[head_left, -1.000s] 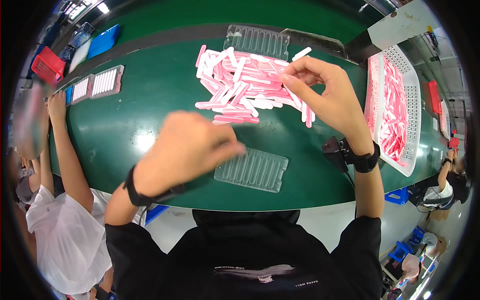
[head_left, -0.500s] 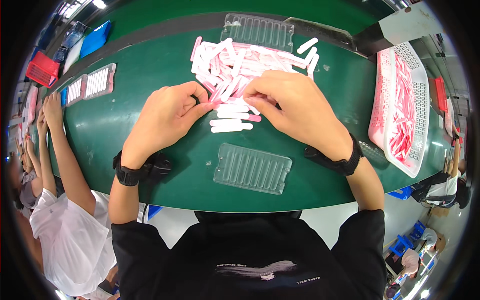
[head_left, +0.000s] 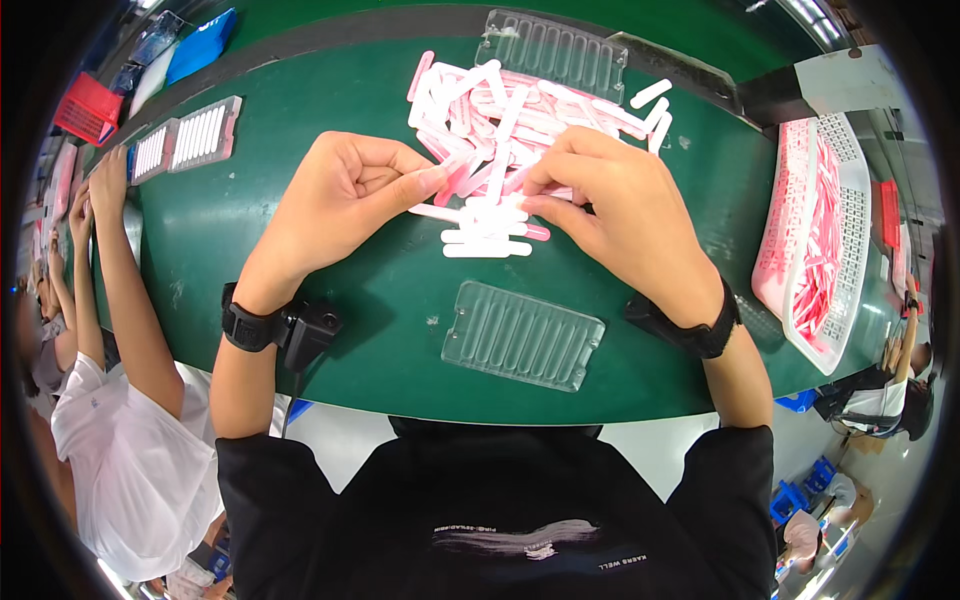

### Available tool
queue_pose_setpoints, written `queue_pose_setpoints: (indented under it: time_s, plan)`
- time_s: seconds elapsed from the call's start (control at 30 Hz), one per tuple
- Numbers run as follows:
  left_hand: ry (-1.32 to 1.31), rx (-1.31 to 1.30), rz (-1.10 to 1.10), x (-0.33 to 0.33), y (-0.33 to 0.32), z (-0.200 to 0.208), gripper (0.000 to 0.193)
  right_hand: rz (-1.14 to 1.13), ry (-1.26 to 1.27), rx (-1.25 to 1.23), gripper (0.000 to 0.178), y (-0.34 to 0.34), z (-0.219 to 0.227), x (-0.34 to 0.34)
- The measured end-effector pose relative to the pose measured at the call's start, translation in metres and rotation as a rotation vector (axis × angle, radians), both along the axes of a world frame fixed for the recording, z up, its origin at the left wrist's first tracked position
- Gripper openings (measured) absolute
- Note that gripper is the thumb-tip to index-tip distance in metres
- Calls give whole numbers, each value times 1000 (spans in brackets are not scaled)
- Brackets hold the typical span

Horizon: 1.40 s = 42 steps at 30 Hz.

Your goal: Sort small pink and white plastic components into a plastic tray.

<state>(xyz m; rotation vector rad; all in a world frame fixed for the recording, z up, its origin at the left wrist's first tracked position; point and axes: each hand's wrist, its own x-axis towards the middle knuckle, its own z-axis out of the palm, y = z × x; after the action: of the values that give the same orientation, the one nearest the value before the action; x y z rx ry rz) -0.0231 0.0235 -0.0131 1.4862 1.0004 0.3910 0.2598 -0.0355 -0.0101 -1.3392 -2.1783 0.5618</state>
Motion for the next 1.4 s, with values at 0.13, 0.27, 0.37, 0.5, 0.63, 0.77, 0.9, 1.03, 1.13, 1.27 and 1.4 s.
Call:
queue_pose_setpoints:
  time_s: [0.13, 0.27, 0.37, 0.5, 0.63, 0.77, 0.9, 1.03, 1.13, 1.27, 1.4]
  plan:
    - [-31, 33, 19, 0, -2, -3, 21, -9, 102, -111, 11, 3, 8, -1]
    - [-107, 46, 82, 9, -12, 2, 21, -114, 416, -382, 7, 3, 11, 2]
    - [-179, 66, 193, 19, -21, 4, 20, -85, 830, -533, 11, 2, 5, 4]
    - [-241, 95, 202, 21, -24, 0, 20, -72, 856, -547, 12, 0, 6, 3]
    - [-272, 118, 193, 21, -23, -2, 20, -40, 877, -593, 11, 0, 6, 3]
    - [-281, 114, 189, 20, -22, -1, 20, -56, 835, -609, 11, 1, 5, 4]
    - [-246, 106, 188, 20, -22, 0, 20, -70, 826, -578, 13, 1, -2, 4]
    - [-268, 91, 187, 20, -22, 1, 21, -92, 853, -551, 15, 2, -2, 6]
    - [-209, 78, 137, 13, -19, -3, 20, -98, 836, -548, 15, 4, 0, 9]
    - [-207, 97, 109, 12, -20, -6, 21, -98, 833, -541, 16, 4, 2, 10]
    - [-265, 65, 184, 17, -21, -12, 16, -101, 825, -527, 15, 3, 2, 9]
